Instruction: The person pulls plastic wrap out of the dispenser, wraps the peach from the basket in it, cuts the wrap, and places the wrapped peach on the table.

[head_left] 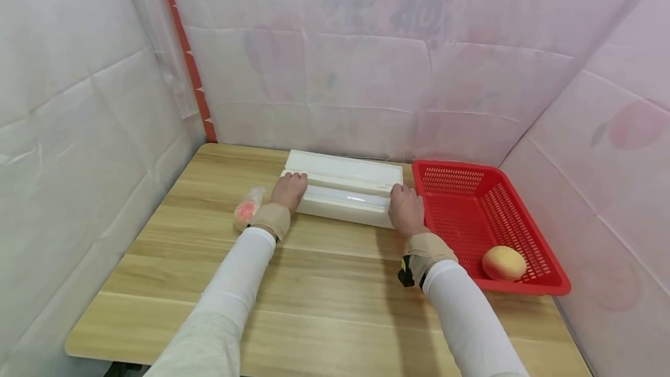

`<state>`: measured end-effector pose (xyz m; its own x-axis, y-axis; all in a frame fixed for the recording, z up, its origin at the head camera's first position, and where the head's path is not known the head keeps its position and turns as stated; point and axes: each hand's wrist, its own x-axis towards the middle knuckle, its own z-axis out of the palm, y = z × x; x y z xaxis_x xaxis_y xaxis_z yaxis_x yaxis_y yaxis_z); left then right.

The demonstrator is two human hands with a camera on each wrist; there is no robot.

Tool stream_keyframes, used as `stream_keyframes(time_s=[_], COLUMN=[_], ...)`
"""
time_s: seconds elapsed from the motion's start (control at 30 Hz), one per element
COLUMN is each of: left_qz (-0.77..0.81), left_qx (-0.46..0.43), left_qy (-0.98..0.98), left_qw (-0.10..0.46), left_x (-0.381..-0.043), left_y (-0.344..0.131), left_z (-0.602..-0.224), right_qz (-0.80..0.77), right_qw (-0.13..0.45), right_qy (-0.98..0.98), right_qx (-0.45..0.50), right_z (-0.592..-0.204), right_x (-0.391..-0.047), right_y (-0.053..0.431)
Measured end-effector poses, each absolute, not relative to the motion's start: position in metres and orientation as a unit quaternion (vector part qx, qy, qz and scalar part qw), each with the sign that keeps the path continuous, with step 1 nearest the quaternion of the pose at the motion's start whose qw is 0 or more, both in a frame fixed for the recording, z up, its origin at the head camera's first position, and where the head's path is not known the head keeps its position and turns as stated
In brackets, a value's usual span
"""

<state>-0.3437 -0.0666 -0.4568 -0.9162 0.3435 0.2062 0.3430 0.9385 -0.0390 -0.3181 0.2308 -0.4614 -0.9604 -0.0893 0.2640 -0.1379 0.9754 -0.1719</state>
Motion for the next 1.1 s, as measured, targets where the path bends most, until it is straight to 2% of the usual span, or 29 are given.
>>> stream_keyframes(time_s=[0.33,0.6,1.1], left_qz=[-0.033,-0.014,-0.039], left_qx=[-0.185,-0.185,-0.189], left_qy=[-0.975,-0.975,-0.972], left_qw=[0.115,0.121,0.136], left_x=[-0.346,-0.347,-0.355], left_y=[-0.072,-0.074,-0.080], left_z=[-0.455,-0.441,-0.408], right_qz=[0.126,0.105,0.099], right_qw=[0.126,0.164,0.141], right_qy=[-0.982,-0.978,-0.983], right_qx=[0.062,0.076,0.058], right_z=[-0.459,-0.457,-0.434], right_x=[-0.318,-0.319,-0.321], right_y=[0.228,0.227,0.232])
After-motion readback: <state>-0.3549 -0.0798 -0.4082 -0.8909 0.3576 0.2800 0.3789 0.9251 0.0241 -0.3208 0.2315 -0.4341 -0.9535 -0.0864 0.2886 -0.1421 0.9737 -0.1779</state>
